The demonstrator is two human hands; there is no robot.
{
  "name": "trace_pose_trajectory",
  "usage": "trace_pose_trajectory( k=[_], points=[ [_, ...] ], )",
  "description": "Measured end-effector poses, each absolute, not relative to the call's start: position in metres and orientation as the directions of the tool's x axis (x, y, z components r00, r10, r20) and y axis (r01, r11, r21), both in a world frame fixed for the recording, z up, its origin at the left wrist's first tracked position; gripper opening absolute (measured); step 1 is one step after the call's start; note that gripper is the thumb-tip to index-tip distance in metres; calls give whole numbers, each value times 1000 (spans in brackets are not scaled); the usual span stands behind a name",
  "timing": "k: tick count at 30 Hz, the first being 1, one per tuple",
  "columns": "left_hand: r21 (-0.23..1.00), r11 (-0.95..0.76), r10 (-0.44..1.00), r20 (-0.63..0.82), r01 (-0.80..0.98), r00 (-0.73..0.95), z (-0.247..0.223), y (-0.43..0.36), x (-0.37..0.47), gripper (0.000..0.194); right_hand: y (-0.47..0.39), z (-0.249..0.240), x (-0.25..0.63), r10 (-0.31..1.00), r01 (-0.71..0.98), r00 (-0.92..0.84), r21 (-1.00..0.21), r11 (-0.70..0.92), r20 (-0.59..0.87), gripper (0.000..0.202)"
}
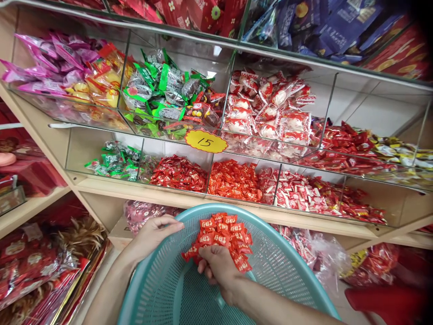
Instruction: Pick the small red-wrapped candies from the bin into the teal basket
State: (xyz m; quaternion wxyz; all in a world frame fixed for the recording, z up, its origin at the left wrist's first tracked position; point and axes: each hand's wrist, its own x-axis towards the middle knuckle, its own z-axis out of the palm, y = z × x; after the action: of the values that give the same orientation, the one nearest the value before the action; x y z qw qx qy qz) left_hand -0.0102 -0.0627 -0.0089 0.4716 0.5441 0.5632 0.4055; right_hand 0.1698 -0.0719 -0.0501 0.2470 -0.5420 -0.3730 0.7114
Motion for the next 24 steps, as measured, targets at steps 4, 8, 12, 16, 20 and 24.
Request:
trace_pose_trajectory(
  k=[4,8,12,16,20,24],
  points=[
    [970,75,995,-88,232,47,-7,-63,-11,24,-83,-51,177,729,80,-307,-780,-621,-611,22],
    [969,97,994,-107,227,32,-5,-64,-10,25,-95,-57,199,704,146,-287,-756,-638,-650,24],
    [971,121,992,-128,205,22,-5,-64,-9,25,-96,-61,221,696,143,-208,-725,-673,-687,21],
    [972,131,990,-138,198,24,-5,-64,-9,25,-89,-57,225,716,98,-187,-738,-667,-672,23],
    [966,127,991,-135,225,20,-4,-64,-9,25,-82,-58,217,751,77,-173,-769,-635,-637,20],
    [960,126,990,-136,248,25,-3,-63,-9,26,-80,-63,210,741,105,-165,-758,-644,-651,22]
  ],
)
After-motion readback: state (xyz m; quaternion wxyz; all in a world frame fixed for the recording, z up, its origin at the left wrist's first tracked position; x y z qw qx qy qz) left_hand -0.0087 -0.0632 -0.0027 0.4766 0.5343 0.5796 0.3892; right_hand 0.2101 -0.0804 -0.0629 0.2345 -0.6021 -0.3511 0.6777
